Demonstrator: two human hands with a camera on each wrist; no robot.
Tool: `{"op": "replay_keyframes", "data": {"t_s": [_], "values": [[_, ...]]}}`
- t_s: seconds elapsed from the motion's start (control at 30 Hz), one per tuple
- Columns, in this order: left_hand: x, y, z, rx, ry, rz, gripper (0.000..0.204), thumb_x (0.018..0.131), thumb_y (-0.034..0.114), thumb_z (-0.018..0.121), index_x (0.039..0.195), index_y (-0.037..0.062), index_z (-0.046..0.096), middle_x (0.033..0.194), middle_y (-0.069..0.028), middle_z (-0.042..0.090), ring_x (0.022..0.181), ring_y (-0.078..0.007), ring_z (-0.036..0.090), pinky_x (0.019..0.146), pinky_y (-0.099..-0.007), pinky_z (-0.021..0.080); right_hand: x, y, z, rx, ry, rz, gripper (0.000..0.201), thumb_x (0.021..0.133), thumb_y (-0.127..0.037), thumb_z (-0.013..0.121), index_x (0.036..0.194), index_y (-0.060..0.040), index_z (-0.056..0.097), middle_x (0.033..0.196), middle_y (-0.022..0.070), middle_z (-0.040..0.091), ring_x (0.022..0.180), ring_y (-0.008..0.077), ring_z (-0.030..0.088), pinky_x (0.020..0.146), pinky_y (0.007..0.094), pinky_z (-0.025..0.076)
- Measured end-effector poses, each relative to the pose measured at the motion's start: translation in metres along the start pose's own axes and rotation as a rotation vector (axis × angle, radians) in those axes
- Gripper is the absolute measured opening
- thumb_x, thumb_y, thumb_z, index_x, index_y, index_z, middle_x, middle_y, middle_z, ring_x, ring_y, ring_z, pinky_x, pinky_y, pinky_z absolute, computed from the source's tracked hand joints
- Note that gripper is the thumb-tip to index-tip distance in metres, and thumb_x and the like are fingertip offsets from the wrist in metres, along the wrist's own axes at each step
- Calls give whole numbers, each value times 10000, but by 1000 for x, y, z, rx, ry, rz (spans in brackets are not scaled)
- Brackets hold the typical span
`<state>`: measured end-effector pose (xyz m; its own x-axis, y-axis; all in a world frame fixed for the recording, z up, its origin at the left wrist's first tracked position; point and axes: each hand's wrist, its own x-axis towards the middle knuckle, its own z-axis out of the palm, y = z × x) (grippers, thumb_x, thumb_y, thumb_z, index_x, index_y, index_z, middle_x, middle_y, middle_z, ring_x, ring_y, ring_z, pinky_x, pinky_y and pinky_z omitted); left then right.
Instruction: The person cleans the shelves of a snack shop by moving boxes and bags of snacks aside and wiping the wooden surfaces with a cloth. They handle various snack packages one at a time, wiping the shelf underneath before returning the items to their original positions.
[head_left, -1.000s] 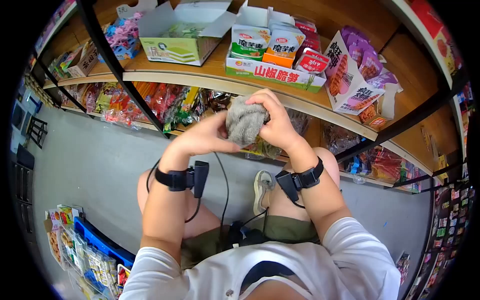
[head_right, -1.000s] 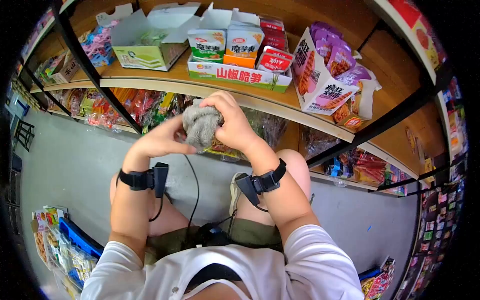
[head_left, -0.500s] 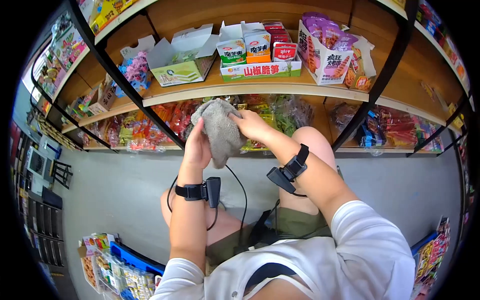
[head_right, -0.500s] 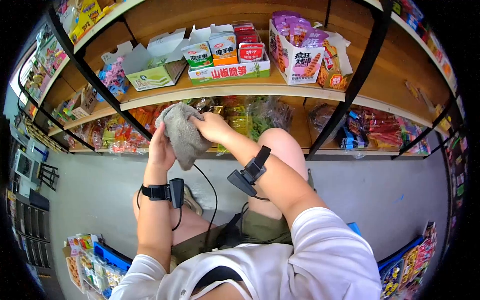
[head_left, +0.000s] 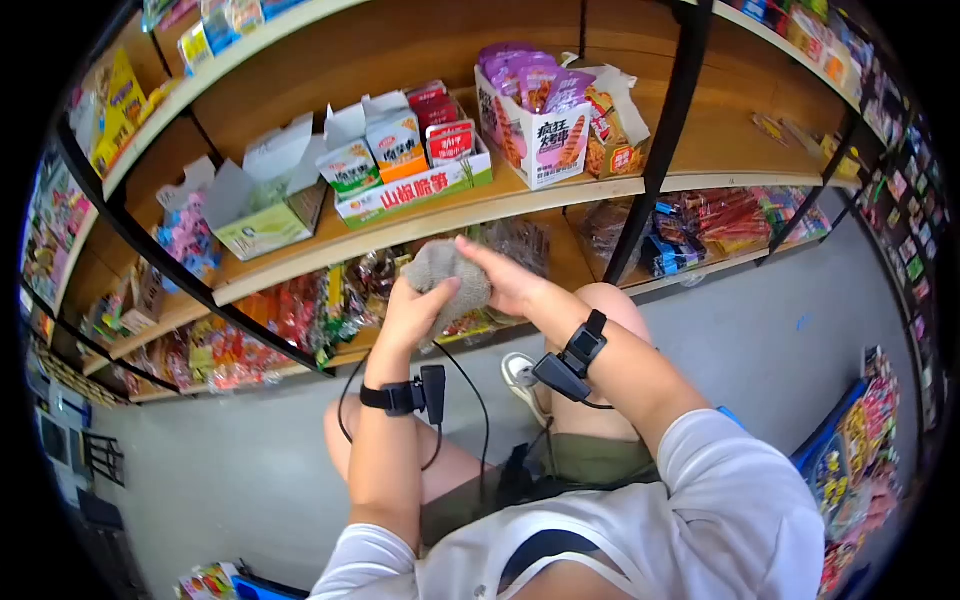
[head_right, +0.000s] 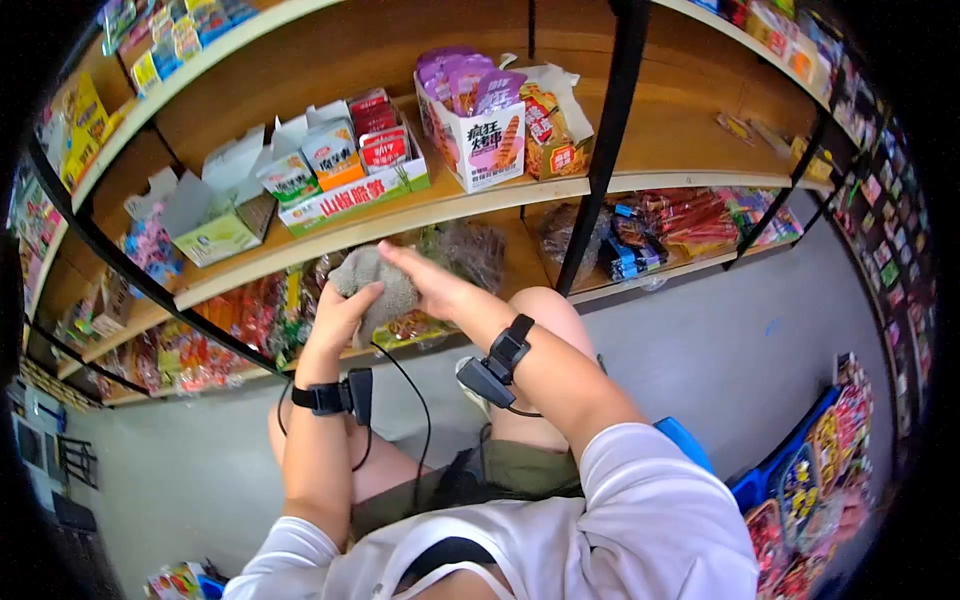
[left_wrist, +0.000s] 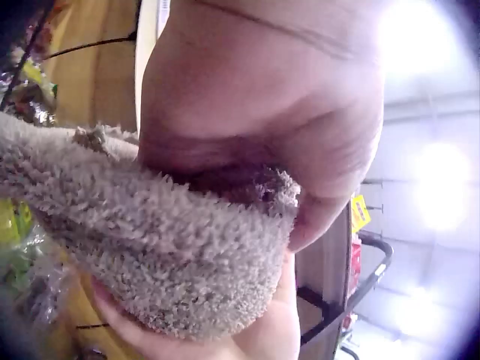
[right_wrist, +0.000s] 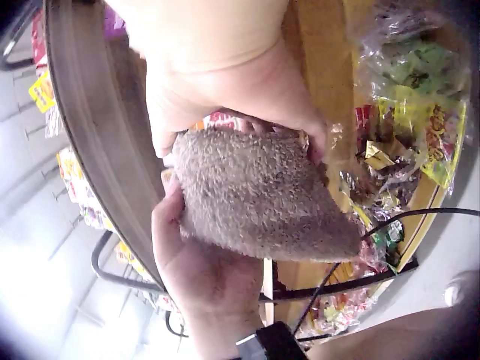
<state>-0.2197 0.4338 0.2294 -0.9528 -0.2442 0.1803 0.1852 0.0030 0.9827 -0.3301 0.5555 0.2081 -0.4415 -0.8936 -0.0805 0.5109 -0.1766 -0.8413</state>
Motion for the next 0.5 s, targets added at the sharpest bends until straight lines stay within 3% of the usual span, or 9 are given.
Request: {"op": "replay_keyframes", "data": {"t_s": [0.03, 0.1, 0.13, 0.2, 0.27, 0.3, 0.33, 0.43, 0.5], "values": [[3, -5, -2, 259, -14, 25, 373, 749, 69, 647, 1106, 2, 559, 991, -92, 616, 886, -176, 575, 791, -293, 460, -1, -4, -10, 87, 5, 27, 467, 849, -407, 574, 1210, -136, 455, 1149, 34, 530, 1069, 183, 488, 888, 397, 399], [3, 13, 2, 681, -103, 122, 354, 675, 18, 639, 1025, 5, 591, 949, -150, 619, 875, -235, 597, 790, -313, 465, 13, 8, -36, 119, 147, -128, 476, 816, -271, 621, 1232, -143, 430, 1096, 29, 536, 1029, 170, 480, 877, 355, 376], [12, -10, -6, 882, -18, 425, 353, 608, 34, 636, 961, 24, 613, 937, -188, 600, 843, -352, 582, 762, -367, 483, 12, 6, -34, 124, 152, -119, 502, 797, -233, 632, 1240, -142, 416, 1073, 26, 535, 1012, 163, 475, 872, 340, 362], [14, -5, -14, 1133, -32, 521, 227, 562, 12, 641, 787, 31, 619, 853, -125, 584, 860, -318, 543, 739, -385, 442, 14, 6, -31, 74, 174, -116, 541, 777, -161, 635, 1258, -141, 388, 1009, 21, 525, 966, 155, 484, 828, 309, 367], [7, 13, -17, 1462, -51, 472, 100, 567, 29, 610, 659, 56, 583, 801, -54, 558, 880, -244, 511, 748, -337, 404, 31, 18, -50, -405, 208, -245, 604, 734, -135, 675, 1257, -96, 374, 950, 45, 512, 897, 173, 503, 783, 287, 397], [5, 13, -18, 1457, -22, 506, 108, 565, 33, 605, 663, 58, 570, 832, -46, 567, 886, -242, 510, 741, -338, 400, 37, 22, -56, -723, 233, -337, 635, 715, -131, 691, 1258, -78, 367, 932, 55, 508, 874, 180, 507, 783, 286, 407], [4, 13, -20, 1455, 3, 544, 115, 562, 37, 601, 666, 60, 557, 863, -39, 577, 893, -240, 508, 734, -340, 397, 35, 17, -48, -991, 289, -579, 720, 669, -127, 713, 1279, -52, 338, 951, 90, 495, 908, 215, 492, 844, 317, 399], [4, 8, -22, 1443, 104, 720, 79, 596, 59, 573, 654, 68, 520, 935, -13, 600, 863, -214, 517, 697, -335, 397, 21, -11, -19, -1250, 173, -931, 699, 600, -73, 698, 1249, -93, 439, 1140, 132, 464, 1107, 315, 393, 982, 405, 311], [4, 11, -18, 1420, 140, 806, 75, 604, 61, 566, 653, 70, 511, 957, -7, 606, 851, -210, 527, 675, -335, 399, 10, -15, -17, -1363, 22, -899, 537, 591, -47, 681, 1111, -89, 553, 1197, 108, 456, 1148, 333, 359, 1024, 420, 266]]}}
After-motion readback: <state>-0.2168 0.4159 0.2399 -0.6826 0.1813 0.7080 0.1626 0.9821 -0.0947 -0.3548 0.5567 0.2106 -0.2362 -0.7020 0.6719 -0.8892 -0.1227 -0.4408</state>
